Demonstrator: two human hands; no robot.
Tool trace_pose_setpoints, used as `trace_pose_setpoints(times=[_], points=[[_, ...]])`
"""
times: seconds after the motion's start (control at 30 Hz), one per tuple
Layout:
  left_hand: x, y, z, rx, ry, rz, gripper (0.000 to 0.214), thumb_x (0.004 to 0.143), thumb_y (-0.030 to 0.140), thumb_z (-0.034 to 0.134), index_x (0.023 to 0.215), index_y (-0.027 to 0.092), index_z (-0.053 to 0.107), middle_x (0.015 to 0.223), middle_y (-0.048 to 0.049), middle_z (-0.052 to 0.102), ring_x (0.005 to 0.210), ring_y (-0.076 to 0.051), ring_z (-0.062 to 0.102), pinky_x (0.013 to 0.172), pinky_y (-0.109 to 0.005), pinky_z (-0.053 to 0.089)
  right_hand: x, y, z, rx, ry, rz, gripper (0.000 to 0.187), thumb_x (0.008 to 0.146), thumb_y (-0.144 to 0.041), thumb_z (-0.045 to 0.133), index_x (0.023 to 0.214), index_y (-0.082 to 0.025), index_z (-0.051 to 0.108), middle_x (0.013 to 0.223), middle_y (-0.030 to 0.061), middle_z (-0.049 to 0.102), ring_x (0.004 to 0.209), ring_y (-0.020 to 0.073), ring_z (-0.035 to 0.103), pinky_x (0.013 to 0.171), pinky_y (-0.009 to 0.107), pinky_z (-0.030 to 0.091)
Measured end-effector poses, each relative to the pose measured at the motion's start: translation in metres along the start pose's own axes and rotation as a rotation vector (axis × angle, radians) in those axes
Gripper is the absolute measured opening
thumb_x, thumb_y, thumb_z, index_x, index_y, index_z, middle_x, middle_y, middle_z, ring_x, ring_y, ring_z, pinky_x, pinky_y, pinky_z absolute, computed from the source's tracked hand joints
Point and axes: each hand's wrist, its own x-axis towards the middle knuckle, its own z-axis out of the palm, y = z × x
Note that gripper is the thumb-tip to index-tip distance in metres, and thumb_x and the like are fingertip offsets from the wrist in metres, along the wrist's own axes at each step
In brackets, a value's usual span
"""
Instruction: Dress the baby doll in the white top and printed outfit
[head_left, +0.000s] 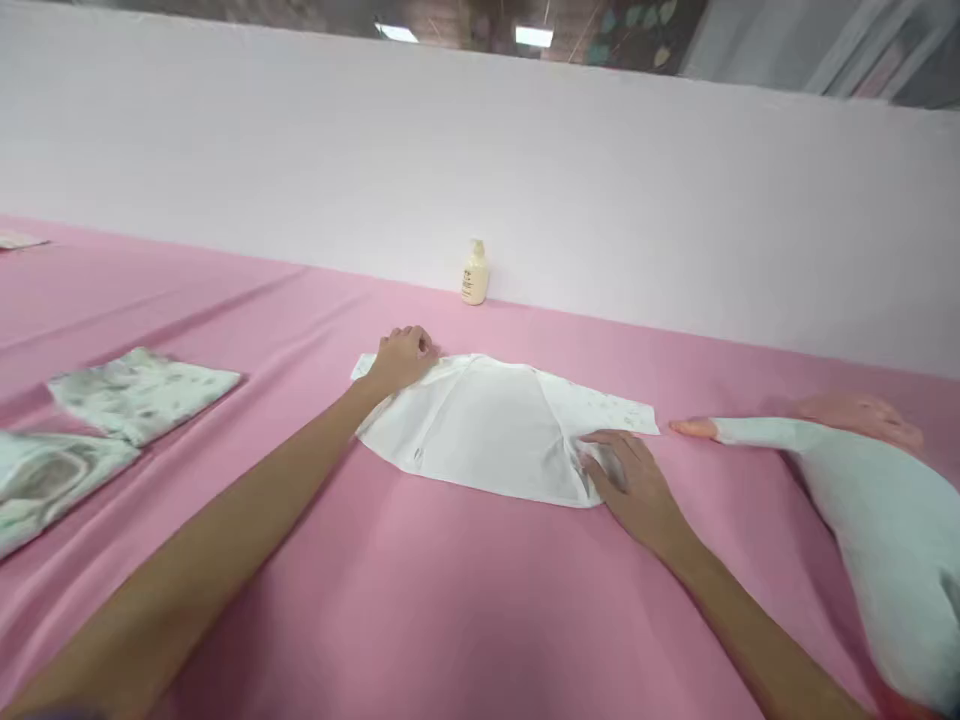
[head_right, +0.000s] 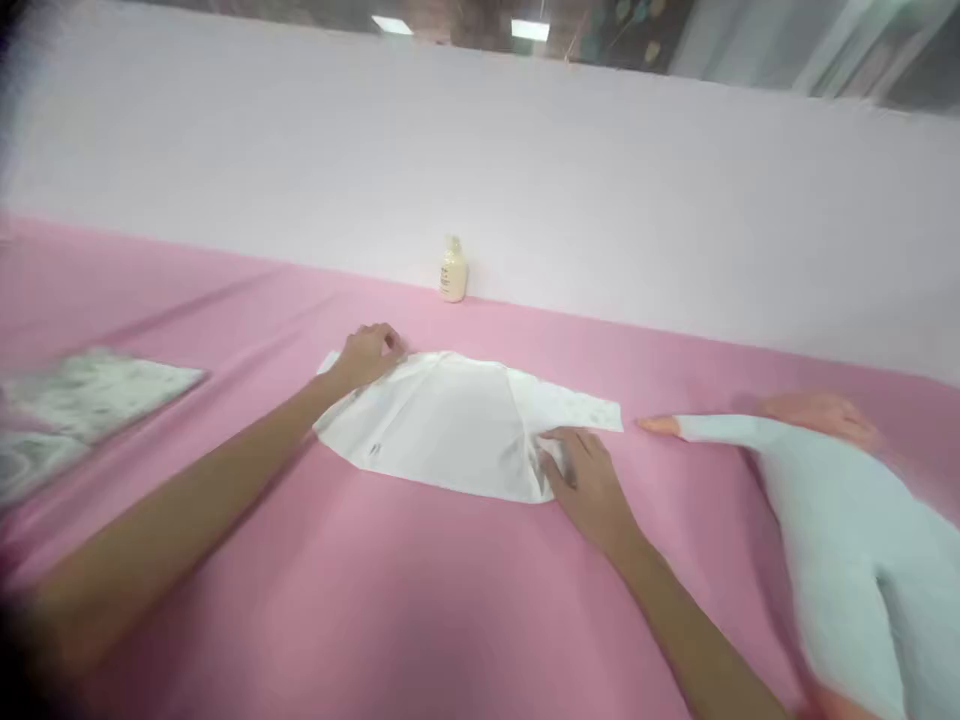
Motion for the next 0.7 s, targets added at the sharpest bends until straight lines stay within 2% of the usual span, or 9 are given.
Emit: trace_pose_setpoints(times=[0.07,0.13,0.23,0.33,0.4,0.47,0.57,0.63,0.7], points=[[-0.011,-0.004,-0.012,0.061,0.036,0.003,0.025,0.102,0.043,0.048,0.102,0.021,0.06,0.116,-0.0126,0.073,0.117,-0.034,0.061,0.105,-0.051,0.043,-0.001,-0.013,-0.003,-0.017,0.041,-0.038,0.026,0.107,-0.044,0.054,0.127,-0.031,0.064,0.132,0.0064,0.07,0.126,0.0317,0.061,0.11,0.052,0.046],[-0.029,-0.008,-0.022,0.124,0.022,0.005,0.028,0.102,0.045,0.047,0.099,0.021,0.06,0.112,-0.0133,0.073,0.114,-0.035,0.062,0.103,-0.051,0.044,0.003,-0.026,-0.004,-0.019,0.059,-0.085,0.026,0.107,-0.043,0.053,0.127,-0.03,0.063,0.13,0.007,0.07,0.124,0.0312,0.063,0.109,0.052,0.046],[-0.065,-0.015,-0.035,0.227,-0.098,0.005,0.038,0.099,0.058,0.051,0.093,0.022,0.06,0.104,-0.0138,0.074,0.112,-0.037,0.064,0.098,-0.051,0.046,0.025,-0.046,0.003,0.004,0.039,-0.175,0.022,0.108,-0.042,0.052,0.124,-0.03,0.062,0.127,0.0067,0.07,0.121,0.0298,0.063,0.107,0.049,0.048],[-0.097,-0.017,-0.045,0.258,-0.183,-0.064,0.045,0.095,0.067,0.053,0.095,0.022,0.06,0.109,-0.0149,0.076,0.116,-0.039,0.065,0.094,-0.049,0.048,0.071,-0.066,0.025,0.068,0.009,-0.235,0.022,0.107,-0.042,0.053,0.123,-0.029,0.062,0.126,0.0073,0.07,0.121,0.0296,0.063,0.103,0.047,0.051],[-0.107,-0.017,-0.052,0.272,-0.209,-0.107,0.046,0.093,0.067,0.056,0.097,0.022,0.061,0.114,-0.0151,0.076,0.117,-0.04,0.065,0.093,-0.049,0.049,0.111,-0.08,0.048,0.125,-0.023,-0.252,0.023,0.106,-0.041,0.053,0.124,-0.027,0.061,0.129,0.0084,0.069,0.118,0.0289,0.064,0.1,0.046,0.052],[-0.111,-0.017,-0.058,0.274,-0.236,-0.136,0.046,0.091,0.068,0.057,0.09,0.023,0.059,0.11,-0.0143,0.076,0.114,-0.04,0.066,0.09,-0.048,0.049,0.15,-0.092,0.072,0.147,-0.058,-0.271,0.024,0.105,-0.036,0.054,0.125,-0.024,0.06,0.131,0.0102,0.069,0.117,0.0288,0.064,0.099,0.045,0.052],[-0.111,-0.022,-0.065,0.207,-0.285,-0.129,0.049,0.091,0.069,0.056,0.073,0.024,0.048,0.096,-0.0112,0.073,0.11,-0.038,0.066,0.083,-0.043,0.048,0.199,-0.103,0.099,0.053,-0.222,-0.357,0.028,0.101,-0.031,0.057,0.128,-0.022,0.058,0.128,0.0113,0.07,0.117,0.0288,0.062,0.099,0.043,0.051],[-0.111,-0.026,-0.067,0.122,-0.312,-0.114,0.05,0.091,0.065,0.057,0.069,0.024,0.042,0.087,-0.0087,0.069,0.105,-0.035,0.066,0.077,-0.039,0.046,0.222,-0.105,0.108,-0.02,-0.323,-0.415,0.029,0.097,-0.028,0.062,0.125,-0.021,0.061,0.123,0.0111,0.07,0.115,0.0294,0.062,0.099,0.043,0.05],[-0.112,-0.026,-0.066,-0.012,-0.325,-0.134,0.044,0.092,0.06,0.059,0.072,0.024,0.043,0.083,-0.006,0.066,0.094,-0.03,0.066,0.072,-0.036,0.043,0.237,-0.104,0.111,-0.059,-0.372,-0.441,0.026,0.092,-0.027,0.069,0.117,-0.022,0.065,0.117,0.0109,0.07,0.112,0.0308,0.061,0.097,0.044,0.049]])
